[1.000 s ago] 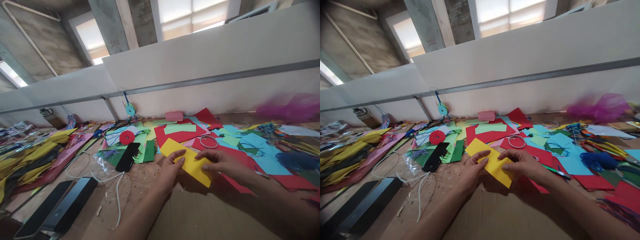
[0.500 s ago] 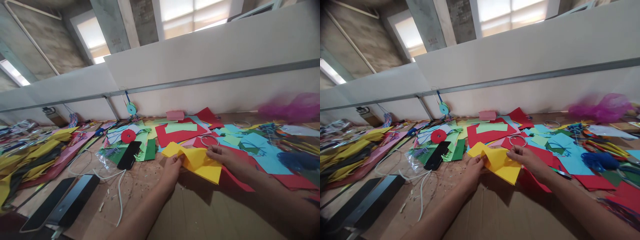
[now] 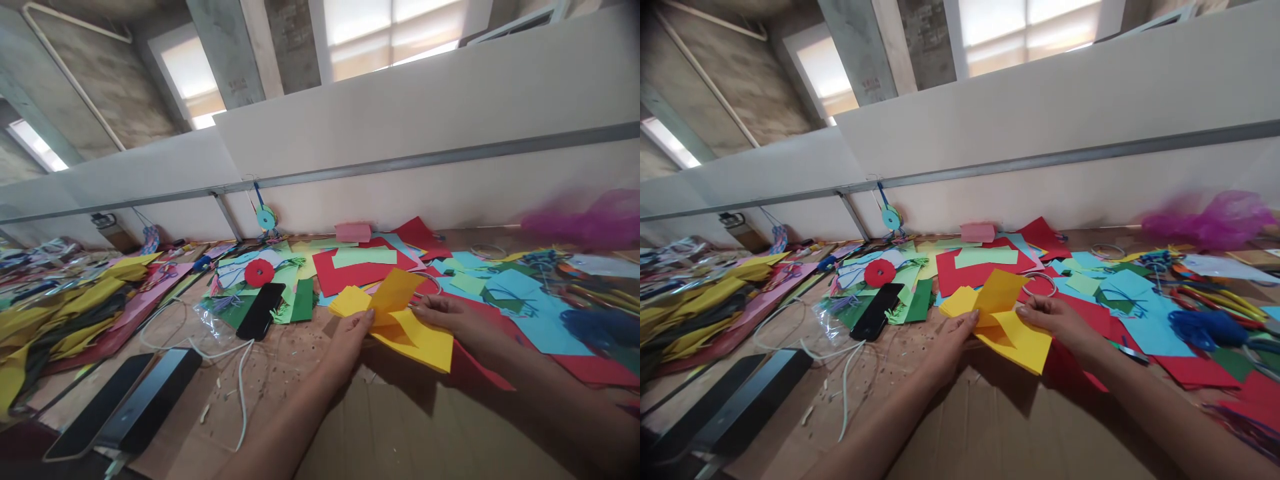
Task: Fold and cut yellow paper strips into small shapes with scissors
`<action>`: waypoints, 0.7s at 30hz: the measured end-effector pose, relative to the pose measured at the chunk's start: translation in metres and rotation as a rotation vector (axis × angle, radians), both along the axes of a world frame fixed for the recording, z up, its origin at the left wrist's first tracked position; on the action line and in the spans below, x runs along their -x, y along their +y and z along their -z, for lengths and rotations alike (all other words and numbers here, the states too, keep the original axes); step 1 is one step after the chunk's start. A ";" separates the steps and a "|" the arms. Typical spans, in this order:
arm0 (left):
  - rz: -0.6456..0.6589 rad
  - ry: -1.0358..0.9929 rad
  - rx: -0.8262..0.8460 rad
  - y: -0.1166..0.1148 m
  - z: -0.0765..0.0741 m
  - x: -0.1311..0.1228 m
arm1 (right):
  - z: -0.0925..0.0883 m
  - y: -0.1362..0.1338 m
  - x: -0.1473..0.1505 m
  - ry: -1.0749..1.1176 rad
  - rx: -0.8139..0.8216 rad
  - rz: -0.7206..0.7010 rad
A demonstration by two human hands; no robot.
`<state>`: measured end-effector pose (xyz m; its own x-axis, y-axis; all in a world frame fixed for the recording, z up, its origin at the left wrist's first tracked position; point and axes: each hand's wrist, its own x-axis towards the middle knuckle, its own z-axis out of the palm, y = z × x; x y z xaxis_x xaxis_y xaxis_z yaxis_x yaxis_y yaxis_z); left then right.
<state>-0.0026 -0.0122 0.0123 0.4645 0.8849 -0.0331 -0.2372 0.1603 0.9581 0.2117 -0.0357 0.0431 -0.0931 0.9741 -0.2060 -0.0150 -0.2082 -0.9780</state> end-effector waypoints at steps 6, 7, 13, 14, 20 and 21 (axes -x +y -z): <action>-0.067 -0.022 0.049 0.003 0.005 -0.002 | 0.003 0.001 -0.004 0.077 0.024 -0.035; -0.107 -0.019 0.058 0.005 0.007 -0.001 | 0.003 0.001 -0.005 0.068 0.005 -0.055; -0.104 -0.036 0.062 0.009 0.011 0.003 | 0.002 0.002 -0.007 -0.097 -0.010 -0.123; -0.086 -0.035 0.054 0.009 0.011 0.003 | 0.002 0.002 -0.006 -0.109 -0.008 -0.115; -0.009 0.022 -0.001 0.003 0.003 0.003 | 0.003 0.001 -0.002 -0.023 0.020 -0.006; 0.011 0.025 -0.012 0.002 0.002 0.002 | 0.002 0.001 -0.002 -0.006 0.040 0.006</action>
